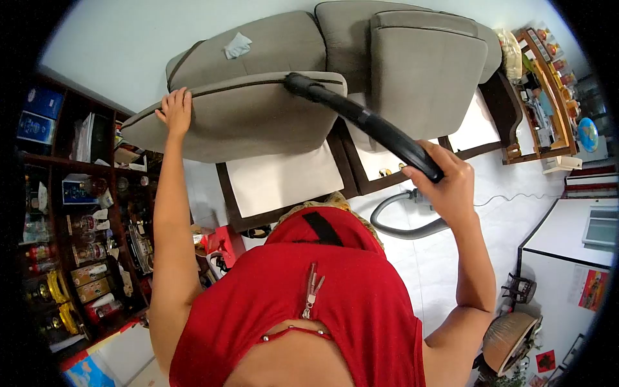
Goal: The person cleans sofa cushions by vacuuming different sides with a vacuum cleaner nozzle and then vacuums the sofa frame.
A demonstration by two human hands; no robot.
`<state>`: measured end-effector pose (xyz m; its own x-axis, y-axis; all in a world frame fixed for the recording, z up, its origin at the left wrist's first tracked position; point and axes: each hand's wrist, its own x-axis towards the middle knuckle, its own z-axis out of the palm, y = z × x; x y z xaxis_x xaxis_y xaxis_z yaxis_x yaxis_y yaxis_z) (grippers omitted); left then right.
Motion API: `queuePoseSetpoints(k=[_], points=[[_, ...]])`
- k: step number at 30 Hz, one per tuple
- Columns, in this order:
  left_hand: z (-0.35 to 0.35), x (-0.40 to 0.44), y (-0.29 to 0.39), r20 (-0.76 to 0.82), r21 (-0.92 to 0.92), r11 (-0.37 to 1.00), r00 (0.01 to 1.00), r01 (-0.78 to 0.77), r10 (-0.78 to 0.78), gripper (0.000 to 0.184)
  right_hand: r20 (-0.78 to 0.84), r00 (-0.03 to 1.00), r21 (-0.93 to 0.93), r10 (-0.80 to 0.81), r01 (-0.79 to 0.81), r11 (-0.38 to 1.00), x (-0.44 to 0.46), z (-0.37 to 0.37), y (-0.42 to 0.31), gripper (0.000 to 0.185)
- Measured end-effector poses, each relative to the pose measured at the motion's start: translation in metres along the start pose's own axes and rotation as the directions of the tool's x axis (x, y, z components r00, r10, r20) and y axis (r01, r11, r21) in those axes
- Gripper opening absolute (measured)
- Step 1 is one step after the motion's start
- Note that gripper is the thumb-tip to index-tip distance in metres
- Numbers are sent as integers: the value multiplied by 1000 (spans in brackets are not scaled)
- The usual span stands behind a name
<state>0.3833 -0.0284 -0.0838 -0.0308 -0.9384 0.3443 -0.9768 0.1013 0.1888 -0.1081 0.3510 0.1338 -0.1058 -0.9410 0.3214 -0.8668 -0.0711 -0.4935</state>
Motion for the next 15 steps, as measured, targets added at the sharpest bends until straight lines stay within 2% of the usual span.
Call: queuePoseSetpoints(k=[1,4,7,10,12,14,15], points=[[3,6,2,6,8,1000,1000,-14,14,51,12,999,45,35,-36,998,2,4,-10,39],[16,20,8,-14,-60,996,998,-61,60,51,-27,990,129,-140,142,981,16,31,-39,40],[15,35,9,23,-63,996,998,-65,67,52,-44,994,21,-104,105,994,36,70,-57,42],[14,44,7,37,-63,996,997,-65,68,52,-88,991,-31,-99,97,995,49,88,-44,41],[16,46,5,34,-66,994,995,-87,89,53,-77,997,-38,-24,21,999,43,80,-30,38],[14,45,8,28,-59,990,991,-129,131,54,-74,991,50,109,-106,993,30,65,-25,38],[15,45,9,27,-46,991,991,-127,129,55,-80,984,23,158,-156,987,22,58,-17,37]])
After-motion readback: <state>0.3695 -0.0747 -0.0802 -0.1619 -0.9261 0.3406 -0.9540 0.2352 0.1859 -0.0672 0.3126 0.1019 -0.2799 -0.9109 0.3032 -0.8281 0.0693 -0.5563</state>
